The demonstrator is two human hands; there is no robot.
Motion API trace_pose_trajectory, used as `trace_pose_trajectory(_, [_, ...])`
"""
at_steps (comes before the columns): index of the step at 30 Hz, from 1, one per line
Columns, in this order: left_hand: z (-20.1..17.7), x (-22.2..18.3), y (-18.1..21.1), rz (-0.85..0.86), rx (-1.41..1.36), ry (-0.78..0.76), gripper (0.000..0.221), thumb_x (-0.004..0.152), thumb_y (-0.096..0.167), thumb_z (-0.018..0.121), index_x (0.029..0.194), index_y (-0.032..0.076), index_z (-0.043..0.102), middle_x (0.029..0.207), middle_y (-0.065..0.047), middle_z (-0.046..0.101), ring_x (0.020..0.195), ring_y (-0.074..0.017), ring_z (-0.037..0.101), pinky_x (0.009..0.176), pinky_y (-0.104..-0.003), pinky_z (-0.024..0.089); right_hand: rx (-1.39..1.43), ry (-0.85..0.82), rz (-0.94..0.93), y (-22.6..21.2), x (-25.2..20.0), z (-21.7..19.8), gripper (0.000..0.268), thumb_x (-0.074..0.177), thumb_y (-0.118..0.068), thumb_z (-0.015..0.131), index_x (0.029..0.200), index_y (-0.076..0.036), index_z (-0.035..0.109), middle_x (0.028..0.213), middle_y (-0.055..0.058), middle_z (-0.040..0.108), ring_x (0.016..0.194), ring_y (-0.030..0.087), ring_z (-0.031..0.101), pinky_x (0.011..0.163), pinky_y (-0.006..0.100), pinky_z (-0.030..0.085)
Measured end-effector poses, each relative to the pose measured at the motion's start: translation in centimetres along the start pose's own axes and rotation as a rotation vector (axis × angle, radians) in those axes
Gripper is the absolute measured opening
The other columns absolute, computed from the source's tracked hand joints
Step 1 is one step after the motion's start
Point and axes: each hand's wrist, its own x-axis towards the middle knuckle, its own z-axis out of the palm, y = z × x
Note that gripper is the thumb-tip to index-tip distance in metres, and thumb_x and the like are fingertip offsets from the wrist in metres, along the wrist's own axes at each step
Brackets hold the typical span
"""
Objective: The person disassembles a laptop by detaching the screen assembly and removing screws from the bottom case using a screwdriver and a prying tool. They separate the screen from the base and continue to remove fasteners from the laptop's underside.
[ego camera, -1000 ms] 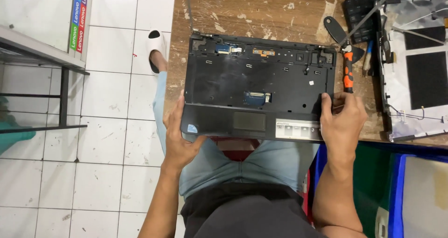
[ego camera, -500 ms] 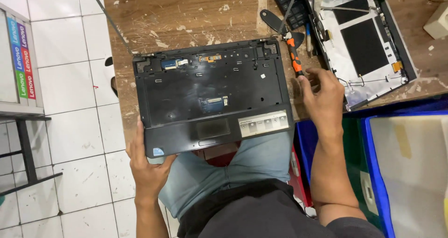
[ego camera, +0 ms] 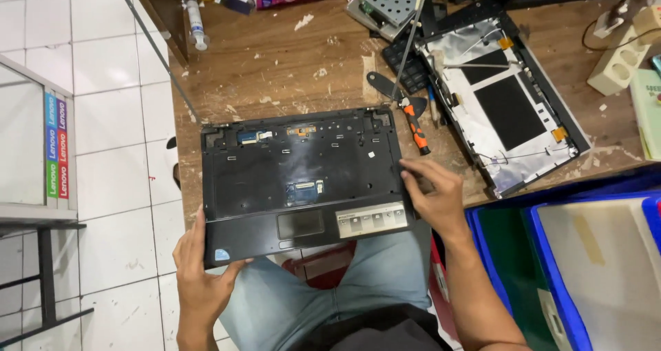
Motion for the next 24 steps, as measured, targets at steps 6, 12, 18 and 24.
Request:
trace_pose_trajectory(6, [-1.0, 1.9, 1.2, -0.234, -0.111, -0.097, 0.107, 0.073, 0.005, 0.083, 0.17, 0.021, 0.042, 0.177, -0.009, 0.043, 0.151, -0.0353, 0.044, 0.124, -0.049, 0.037, -0.051, 0.088, 0.063, -0.6, -1.7, 2.0, 0.03, 0.092, -0.016, 0.09, 0.117, -0.003, 0.08, 0.121, 0.018, 0.08, 0.116, 0.03, 0.078, 0.098, 0.04, 0.064])
trace_pose_trajectory(12, [-1.7, 3.5, 3.7, -0.306, -0.204, -0.097, 0.1, 0.075, -0.012, 0.074, 0.167, 0.017, 0.046, 0.18, -0.012, 0.039, 0.148, -0.0239, 0.048, 0.066, -0.026, 0.056, 0.12, 0.031, 0.11, -4.9, -1.7, 3.4, 0.038, 0.09, -0.015, 0.091, 0.125, -0.008, 0.075, 0.11, 0.008, 0.084, 0.099, 0.018, 0.08, 0.092, 0.03, 0.064])
trace_pose_trajectory(18, [-1.5, 4.2, 3.4, -0.188, -0.285, -0.076, 0.098, 0.079, -0.01, 0.071, 0.169, 0.008, 0.038, 0.176, -0.021, 0.039, 0.166, -0.0351, 0.035, 0.137, -0.044, 0.028, 0.0, -0.028, -0.112, -1.3, 0.7, 0.6, 0.053, 0.09, -0.034, 0.093, 0.129, -0.004, 0.071, 0.118, 0.017, 0.064, 0.109, 0.03, 0.066, 0.092, 0.038, 0.064])
trace_pose_trajectory(24, [-0.9, 4.0, 2.8, -0.154, -0.355, 0.047, 0.1, 0.074, 0.006, 0.094, 0.164, 0.004, 0.049, 0.166, -0.032, 0.048, 0.153, -0.0537, 0.045, 0.131, -0.061, 0.03, -0.057, -0.541, -0.212, -2.2, 0.1, -1.8, 0.068, 0.079, -0.035, 0.095, 0.139, -0.013, 0.072, 0.155, 0.023, 0.06, 0.147, 0.051, 0.052, 0.122, 0.071, 0.034])
